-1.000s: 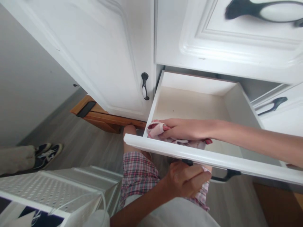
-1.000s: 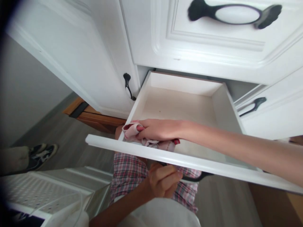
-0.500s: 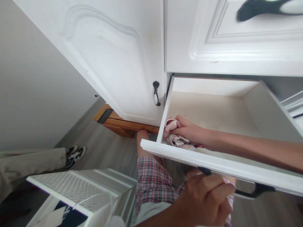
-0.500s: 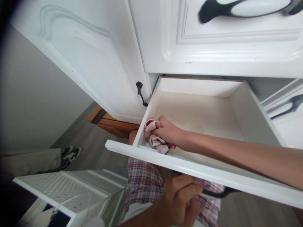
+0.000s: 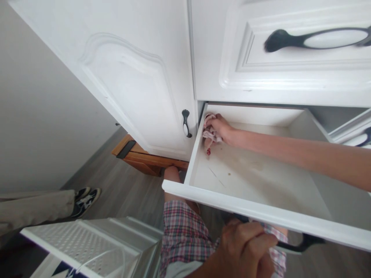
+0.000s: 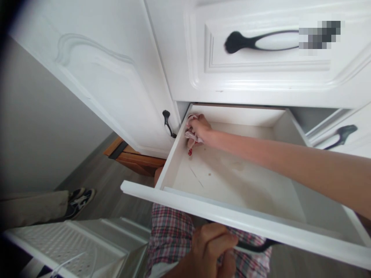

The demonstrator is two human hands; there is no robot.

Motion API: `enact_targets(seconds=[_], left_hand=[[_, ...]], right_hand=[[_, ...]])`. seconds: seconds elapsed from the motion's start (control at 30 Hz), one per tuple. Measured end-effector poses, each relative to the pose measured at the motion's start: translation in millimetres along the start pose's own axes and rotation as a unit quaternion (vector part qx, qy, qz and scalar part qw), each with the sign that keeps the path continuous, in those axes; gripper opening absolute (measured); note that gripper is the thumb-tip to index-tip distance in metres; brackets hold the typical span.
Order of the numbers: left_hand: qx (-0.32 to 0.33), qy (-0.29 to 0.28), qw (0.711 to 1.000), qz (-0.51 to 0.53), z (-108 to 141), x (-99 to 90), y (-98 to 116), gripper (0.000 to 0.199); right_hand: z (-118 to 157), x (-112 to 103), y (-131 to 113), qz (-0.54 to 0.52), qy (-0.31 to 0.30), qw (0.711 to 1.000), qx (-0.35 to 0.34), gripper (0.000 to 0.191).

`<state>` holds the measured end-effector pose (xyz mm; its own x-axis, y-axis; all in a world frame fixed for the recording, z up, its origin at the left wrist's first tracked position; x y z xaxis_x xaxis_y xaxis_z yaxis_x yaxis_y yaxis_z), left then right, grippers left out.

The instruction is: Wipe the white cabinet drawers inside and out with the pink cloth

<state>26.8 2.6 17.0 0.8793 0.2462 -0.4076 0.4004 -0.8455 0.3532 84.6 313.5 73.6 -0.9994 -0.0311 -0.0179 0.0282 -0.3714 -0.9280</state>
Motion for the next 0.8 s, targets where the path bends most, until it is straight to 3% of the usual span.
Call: enact_targets(seconds=[0.07,0.17,0.3,0.43,0.53,0.6,0.7,0.77,0.8], left_hand=[[0.008,0.009,1.000,0.006,-3,-1.4,0,0.055],[0.003,0.074,0.997,0.003,-3,-0.3,1,0.054],[-0.023,0.100,0.995,-0.015,-7,1.6,3,0.050],[-0.013,0.063,0.998,-0.012,-13,-5.0,3,0.040],[0.009,0.010,1.000,0.001,-13,-7.4,1,0.036],[0.023,-0.005,1.000,0.018,-14,-9.3,-1,0.036],[0.030,-0.013,0.999,0.042,-20,-14.1,-3,0.029],[0.026,-0.030,0.998,0.050,-26,-17.3,-4,0.025],[0.026,-0.043,0.997,0.051,-28,-18.3,-5,0.025]], right_hand=[[-4,2,-11,-0.038,-0.006,0.999,0.005,0.032],[-3,6,-19,-0.066,-0.011,0.998,0.013,0.032],[1,5,-13,-0.036,0.032,0.999,0.002,0.041],[0,-1,-5,-0.028,0.035,0.999,-0.016,0.039],[1,-12,-5,0.072,0.026,0.994,-0.082,0.039],[8,-20,-11,0.222,0.030,0.952,-0.209,0.038],[21,-30,-18,0.448,0.033,0.802,-0.394,0.036],[19,-37,-17,0.546,-0.014,0.715,-0.436,0.031],[16,-40,-17,0.571,-0.050,0.689,-0.443,0.031]])
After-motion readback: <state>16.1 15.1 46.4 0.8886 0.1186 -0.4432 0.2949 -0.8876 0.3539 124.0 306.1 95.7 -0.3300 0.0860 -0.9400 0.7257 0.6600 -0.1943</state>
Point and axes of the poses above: each hand's wrist, its own z-axis away from the middle knuckle, its own x-axis out of the palm, y = z × x, the point moved 5 cm from there along -z, towards the middle knuckle, and after that the axes turned 9 degrees about x, right-handed, at the moved point
